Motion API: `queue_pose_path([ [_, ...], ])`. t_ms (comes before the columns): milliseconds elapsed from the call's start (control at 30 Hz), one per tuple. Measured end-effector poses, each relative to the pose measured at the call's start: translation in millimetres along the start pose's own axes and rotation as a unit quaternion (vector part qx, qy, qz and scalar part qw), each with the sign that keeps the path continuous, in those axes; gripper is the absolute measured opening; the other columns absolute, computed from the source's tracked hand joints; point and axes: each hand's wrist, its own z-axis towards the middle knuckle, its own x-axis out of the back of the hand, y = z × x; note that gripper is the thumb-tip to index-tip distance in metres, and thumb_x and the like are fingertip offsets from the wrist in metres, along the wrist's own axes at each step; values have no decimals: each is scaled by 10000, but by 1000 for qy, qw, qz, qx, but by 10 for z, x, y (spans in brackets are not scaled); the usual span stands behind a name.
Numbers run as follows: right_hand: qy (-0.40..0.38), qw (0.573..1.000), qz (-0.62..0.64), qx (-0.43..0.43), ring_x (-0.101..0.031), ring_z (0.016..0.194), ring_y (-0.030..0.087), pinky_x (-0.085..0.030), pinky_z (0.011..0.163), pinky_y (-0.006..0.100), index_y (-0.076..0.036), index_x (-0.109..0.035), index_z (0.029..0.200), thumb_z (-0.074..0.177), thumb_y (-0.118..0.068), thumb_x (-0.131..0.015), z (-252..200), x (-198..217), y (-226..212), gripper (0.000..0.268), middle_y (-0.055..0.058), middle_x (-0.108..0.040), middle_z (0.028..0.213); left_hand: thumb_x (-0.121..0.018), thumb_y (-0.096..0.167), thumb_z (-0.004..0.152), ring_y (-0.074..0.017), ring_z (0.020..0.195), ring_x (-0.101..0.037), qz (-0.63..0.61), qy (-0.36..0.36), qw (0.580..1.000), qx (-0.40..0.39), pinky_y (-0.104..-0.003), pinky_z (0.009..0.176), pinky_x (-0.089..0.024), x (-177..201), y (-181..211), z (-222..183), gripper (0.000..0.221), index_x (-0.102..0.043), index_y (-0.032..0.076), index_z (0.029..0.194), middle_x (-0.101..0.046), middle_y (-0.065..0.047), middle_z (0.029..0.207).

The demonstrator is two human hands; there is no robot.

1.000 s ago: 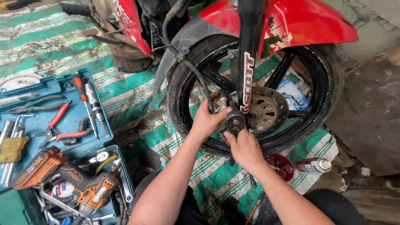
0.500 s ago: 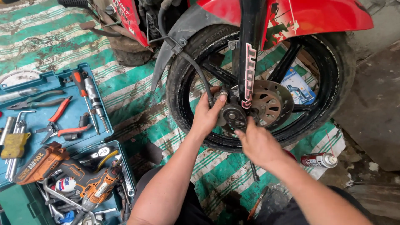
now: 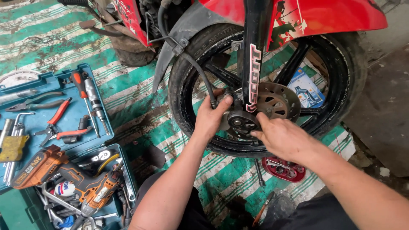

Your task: Tightening bolts on a motorcycle brake caliper with a socket wrench and organizing tools in a toolbox.

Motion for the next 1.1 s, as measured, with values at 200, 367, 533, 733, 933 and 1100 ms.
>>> queue_pose_path([
  [200,45,993,111,-10,-838,826,498,-658,712,603,123,-509,1488,1118,-342,-554,67,-409,50,595,344,-799,911,-897,710,781,-371,1266,-765,29,83,995,44,-470,1066,-597,-83,228,-127,780,-799,205,1368,-826,-131,1219],
  [367,-17,996,85,-11,-834,748,390,-685,696,509,94,-555,1478,1128,-298,-541,13,58,33,526,306,-814,913,-901,702,769,-372,1257,-768,34,98,994,48,-465,1055,-602,-105,252,-135,756,-807,212,1338,-833,-139,1207],
  [533,-60,995,-78,-8,-873,721,342,-686,744,506,-32,-655,1331,1105,-354,-574,24,522,-58,401,161,-850,855,-886,687,799,-395,1245,-769,31,103,993,42,-480,1049,-598,-124,279,-125,751,-803,180,1348,-824,-173,1211],
  [733,-65,998,-12,-10,-857,688,294,-699,745,470,-18,-645,1328,1139,-294,-541,58,252,59,350,144,-831,859,-887,661,820,-403,1235,-772,23,113,992,44,-495,1025,-610,-151,289,-137,729,-805,174,1357,-823,-198,1196],
  [933,39,992,105,56,-852,854,480,-653,753,563,-8,-691,1224,1000,-315,-778,54,-77,496,390,261,-834,886,-871,656,832,-393,1250,-764,30,118,992,43,-492,1047,-598,-159,258,-121,663,-817,212,1321,-833,-171,1178],
  [1100,81,988,91,94,-859,831,433,-667,725,535,-131,-781,1114,909,-305,-823,-61,-463,1225,272,189,-864,853,-806,664,906,-407,1236,-770,50,119,991,32,-506,1028,-606,-116,254,-150,608,-835,198,1296,-844,-179,1150],
])
